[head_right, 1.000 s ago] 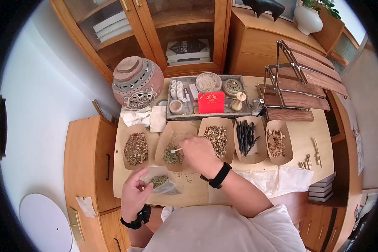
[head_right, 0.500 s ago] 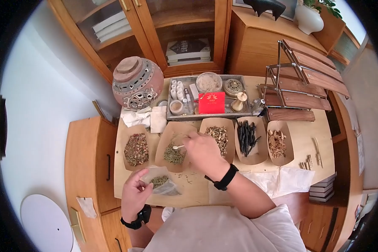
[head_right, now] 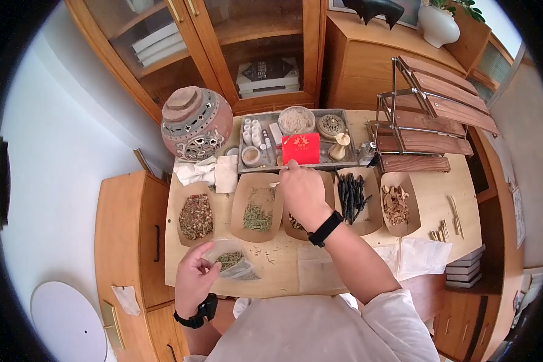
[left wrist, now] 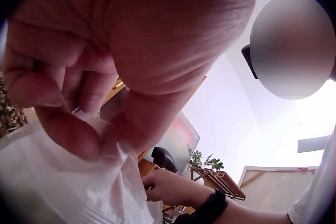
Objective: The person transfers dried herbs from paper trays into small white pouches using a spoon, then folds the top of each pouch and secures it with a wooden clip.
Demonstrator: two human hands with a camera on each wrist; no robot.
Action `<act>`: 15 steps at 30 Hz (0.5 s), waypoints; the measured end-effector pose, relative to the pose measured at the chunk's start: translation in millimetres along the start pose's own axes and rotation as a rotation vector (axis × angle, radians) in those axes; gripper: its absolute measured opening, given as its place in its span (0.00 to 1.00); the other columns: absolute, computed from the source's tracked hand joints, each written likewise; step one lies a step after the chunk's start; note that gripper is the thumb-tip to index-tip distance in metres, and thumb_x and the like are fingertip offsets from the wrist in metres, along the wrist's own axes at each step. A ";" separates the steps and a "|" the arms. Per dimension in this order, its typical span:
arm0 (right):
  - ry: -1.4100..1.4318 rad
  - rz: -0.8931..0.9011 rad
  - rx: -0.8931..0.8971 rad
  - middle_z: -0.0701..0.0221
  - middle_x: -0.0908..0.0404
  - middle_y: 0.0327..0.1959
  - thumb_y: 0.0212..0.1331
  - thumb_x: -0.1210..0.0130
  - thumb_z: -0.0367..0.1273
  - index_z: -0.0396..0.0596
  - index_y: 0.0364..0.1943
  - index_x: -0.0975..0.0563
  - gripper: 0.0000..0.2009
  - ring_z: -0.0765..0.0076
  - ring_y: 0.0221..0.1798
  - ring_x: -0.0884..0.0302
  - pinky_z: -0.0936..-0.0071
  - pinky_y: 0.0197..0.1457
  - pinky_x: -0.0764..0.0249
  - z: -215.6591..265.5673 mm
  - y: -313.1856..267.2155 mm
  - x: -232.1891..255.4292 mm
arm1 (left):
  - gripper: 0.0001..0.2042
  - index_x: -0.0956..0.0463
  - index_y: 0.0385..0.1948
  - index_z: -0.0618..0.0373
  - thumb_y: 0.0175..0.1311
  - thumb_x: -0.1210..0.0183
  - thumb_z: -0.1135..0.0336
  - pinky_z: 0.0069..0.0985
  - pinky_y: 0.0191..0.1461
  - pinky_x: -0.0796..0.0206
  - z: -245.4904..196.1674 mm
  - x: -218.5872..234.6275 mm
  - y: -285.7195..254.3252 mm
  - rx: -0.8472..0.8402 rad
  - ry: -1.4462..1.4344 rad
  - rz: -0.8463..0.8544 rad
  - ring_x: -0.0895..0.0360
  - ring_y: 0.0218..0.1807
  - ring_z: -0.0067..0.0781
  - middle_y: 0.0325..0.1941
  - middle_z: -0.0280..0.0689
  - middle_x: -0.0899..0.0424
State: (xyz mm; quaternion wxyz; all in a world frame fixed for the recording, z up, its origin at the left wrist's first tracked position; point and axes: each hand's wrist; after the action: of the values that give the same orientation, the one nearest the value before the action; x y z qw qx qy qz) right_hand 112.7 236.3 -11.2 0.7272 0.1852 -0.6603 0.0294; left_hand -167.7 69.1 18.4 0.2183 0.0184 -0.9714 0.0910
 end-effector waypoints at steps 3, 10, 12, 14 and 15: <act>0.107 -0.030 0.051 0.65 0.17 0.38 0.58 0.38 0.25 0.47 0.33 0.15 0.03 0.53 0.42 0.11 0.58 0.47 0.15 4.3 -13.1 18.7 | 0.25 0.20 0.64 0.67 0.63 0.31 0.79 0.20 0.36 0.27 -3.5 -0.4 -0.2 0.000 0.003 -0.005 0.16 0.36 0.20 0.62 0.41 0.15; 0.282 0.099 0.303 0.65 0.16 0.41 0.55 0.37 0.26 0.47 0.36 0.14 0.06 0.57 0.47 0.12 0.60 0.51 0.15 1.7 -63.1 46.9 | 0.25 0.20 0.65 0.66 0.63 0.31 0.77 0.24 0.39 0.24 -17.2 -9.4 1.0 0.030 0.105 0.009 0.14 0.37 0.24 0.60 0.44 0.14; 0.256 0.102 0.324 0.65 0.16 0.40 0.55 0.37 0.26 0.47 0.35 0.14 0.05 0.57 0.48 0.12 0.60 0.51 0.15 -5.8 -64.0 38.9 | 0.25 0.20 0.65 0.65 0.63 0.31 0.77 0.25 0.40 0.23 -22.9 -14.9 0.8 0.015 0.126 -0.003 0.14 0.37 0.25 0.60 0.45 0.14; 0.213 0.080 0.241 0.66 0.17 0.38 0.57 0.36 0.29 0.48 0.33 0.15 0.03 0.55 0.45 0.13 0.58 0.51 0.16 -13.2 -62.6 32.4 | 0.25 0.20 0.65 0.65 0.63 0.31 0.77 0.25 0.41 0.22 -26.0 -19.1 -0.8 -0.002 0.149 -0.006 0.14 0.37 0.26 0.60 0.45 0.14; 0.216 0.077 0.246 0.66 0.17 0.38 0.57 0.36 0.29 0.48 0.33 0.15 0.03 0.55 0.45 0.13 0.58 0.51 0.16 -16.7 -64.1 31.4 | 0.25 0.20 0.65 0.65 0.63 0.31 0.77 0.25 0.42 0.22 -25.8 -19.9 -1.6 0.005 0.143 0.004 0.14 0.37 0.26 0.60 0.44 0.14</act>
State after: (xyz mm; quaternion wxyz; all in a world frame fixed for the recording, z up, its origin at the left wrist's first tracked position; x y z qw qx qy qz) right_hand 151.0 175.6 3.5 0.7642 0.2434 -0.5762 0.1577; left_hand -138.7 72.2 33.1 0.2870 0.0106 -0.9532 0.0950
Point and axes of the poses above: each hand's wrist, its own y-axis towards the middle knuckle, its own x-axis out of the back of the hand, z = x × y
